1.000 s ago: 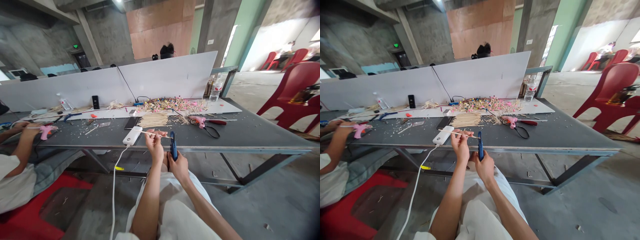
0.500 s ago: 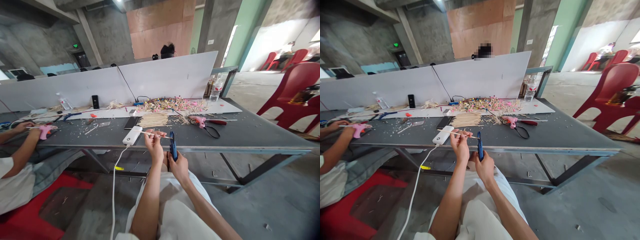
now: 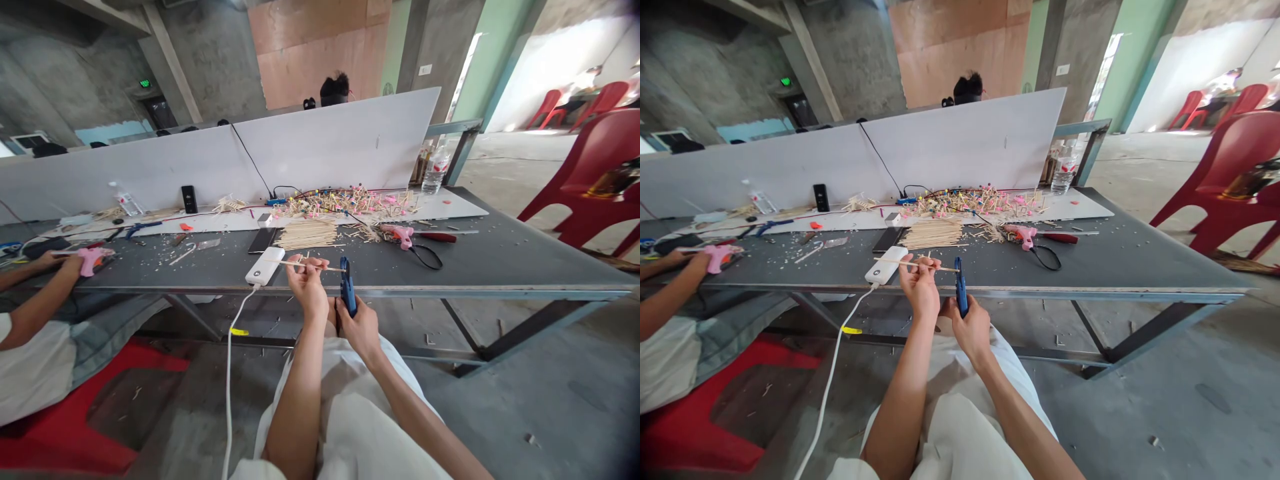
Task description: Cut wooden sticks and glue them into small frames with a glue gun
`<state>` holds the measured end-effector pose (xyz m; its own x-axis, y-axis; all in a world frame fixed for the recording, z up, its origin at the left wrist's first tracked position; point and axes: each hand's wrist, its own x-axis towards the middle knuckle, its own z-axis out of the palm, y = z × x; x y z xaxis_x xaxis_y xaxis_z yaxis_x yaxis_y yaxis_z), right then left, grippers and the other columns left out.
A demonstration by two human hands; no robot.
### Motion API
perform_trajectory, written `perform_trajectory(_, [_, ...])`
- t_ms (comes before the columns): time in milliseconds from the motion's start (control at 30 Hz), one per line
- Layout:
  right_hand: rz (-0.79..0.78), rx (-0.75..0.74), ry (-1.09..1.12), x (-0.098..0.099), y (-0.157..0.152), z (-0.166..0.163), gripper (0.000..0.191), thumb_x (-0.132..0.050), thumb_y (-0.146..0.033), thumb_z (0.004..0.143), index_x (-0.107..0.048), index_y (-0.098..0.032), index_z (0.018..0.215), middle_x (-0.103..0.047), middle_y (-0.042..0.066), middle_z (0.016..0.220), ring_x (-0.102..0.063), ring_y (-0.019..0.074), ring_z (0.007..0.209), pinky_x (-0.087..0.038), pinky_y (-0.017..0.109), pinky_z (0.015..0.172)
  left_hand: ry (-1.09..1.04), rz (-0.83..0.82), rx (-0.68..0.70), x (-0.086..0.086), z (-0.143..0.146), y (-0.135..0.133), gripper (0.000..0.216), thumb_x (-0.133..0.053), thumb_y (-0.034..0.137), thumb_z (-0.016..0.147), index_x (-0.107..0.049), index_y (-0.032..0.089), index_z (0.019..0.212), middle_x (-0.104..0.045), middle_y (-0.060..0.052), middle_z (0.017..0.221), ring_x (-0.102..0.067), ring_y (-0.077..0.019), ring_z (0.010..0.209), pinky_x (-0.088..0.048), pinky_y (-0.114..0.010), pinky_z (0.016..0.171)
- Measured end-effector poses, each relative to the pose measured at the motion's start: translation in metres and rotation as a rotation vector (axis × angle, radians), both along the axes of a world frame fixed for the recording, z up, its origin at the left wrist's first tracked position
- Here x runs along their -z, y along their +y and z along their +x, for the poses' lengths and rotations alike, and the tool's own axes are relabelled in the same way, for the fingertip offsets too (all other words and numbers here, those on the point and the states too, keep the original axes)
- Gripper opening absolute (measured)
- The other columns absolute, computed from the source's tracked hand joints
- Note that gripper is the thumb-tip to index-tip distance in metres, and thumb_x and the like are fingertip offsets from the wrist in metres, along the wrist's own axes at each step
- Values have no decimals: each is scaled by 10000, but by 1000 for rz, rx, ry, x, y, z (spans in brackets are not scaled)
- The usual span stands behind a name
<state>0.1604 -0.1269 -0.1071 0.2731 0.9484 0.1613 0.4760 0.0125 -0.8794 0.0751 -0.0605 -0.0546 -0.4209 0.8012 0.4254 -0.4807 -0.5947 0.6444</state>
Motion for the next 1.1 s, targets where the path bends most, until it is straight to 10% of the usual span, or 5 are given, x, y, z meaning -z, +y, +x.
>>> perform_trajectory(1100, [-61, 1, 72, -6, 6, 0, 379, -512, -521, 878, -659, -178, 809, -695, 77, 677, -619, 229, 625, -415, 280, 593, -132, -71, 99, 7, -14, 10, 443, -803, 283, 760, -413, 239, 965, -657, 49, 805, -727, -227, 987, -468, -557, 1041])
